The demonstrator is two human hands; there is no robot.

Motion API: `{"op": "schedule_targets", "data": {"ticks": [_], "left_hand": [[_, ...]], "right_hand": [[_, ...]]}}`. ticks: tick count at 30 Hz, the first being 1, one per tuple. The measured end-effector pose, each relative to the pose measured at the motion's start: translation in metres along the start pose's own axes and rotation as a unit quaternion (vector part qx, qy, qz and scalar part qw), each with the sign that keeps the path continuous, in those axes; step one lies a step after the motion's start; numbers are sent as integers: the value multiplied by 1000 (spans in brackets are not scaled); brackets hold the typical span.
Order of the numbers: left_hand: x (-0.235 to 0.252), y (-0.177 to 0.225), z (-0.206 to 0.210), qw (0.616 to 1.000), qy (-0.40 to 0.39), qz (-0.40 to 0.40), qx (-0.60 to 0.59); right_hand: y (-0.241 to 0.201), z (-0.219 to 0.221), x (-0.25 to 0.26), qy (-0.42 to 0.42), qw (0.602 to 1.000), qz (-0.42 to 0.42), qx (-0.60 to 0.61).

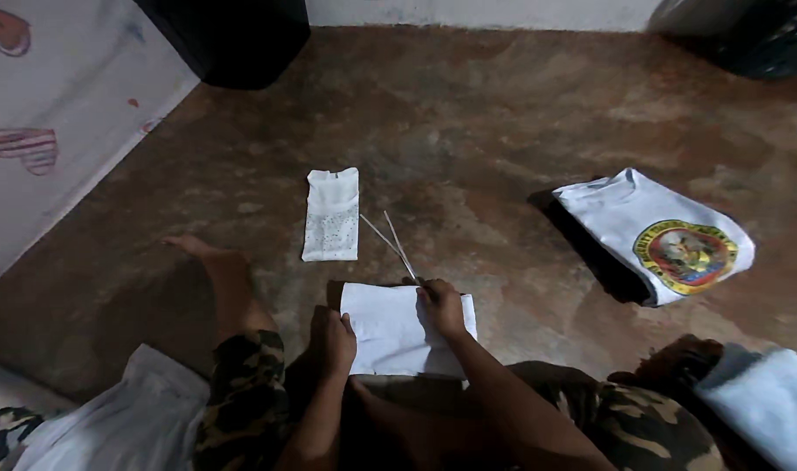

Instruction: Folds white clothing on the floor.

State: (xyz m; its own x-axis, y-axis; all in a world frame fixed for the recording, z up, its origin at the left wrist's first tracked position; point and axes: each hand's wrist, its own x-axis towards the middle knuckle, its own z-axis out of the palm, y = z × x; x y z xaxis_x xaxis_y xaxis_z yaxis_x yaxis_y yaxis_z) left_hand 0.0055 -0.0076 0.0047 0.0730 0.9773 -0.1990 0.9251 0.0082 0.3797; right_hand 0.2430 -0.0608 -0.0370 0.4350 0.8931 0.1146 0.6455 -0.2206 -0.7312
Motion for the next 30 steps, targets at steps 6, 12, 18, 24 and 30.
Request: {"op": "schedule_targets", "data": {"ticks": [6, 12, 18, 24, 30], "left_hand": [[9, -9, 5, 1000, 6, 11, 10], [-3, -3, -15, 1000, 7, 8, -18], [-28, 10, 17, 972, 4, 224, 75], [-22, -9, 49, 966, -65, 214, 127], [-20, -13, 24, 969, -114, 165, 144]], "right_hand": [[-13, 4, 4, -90, 982, 65, -151], [-28, -19, -19, -12, 988, -50, -145], [1, 1, -74, -10, 969, -80, -232], [20, 9, -80, -29, 960, -106, -259], [-4, -54, -76, 17, 968, 248, -45]]}}
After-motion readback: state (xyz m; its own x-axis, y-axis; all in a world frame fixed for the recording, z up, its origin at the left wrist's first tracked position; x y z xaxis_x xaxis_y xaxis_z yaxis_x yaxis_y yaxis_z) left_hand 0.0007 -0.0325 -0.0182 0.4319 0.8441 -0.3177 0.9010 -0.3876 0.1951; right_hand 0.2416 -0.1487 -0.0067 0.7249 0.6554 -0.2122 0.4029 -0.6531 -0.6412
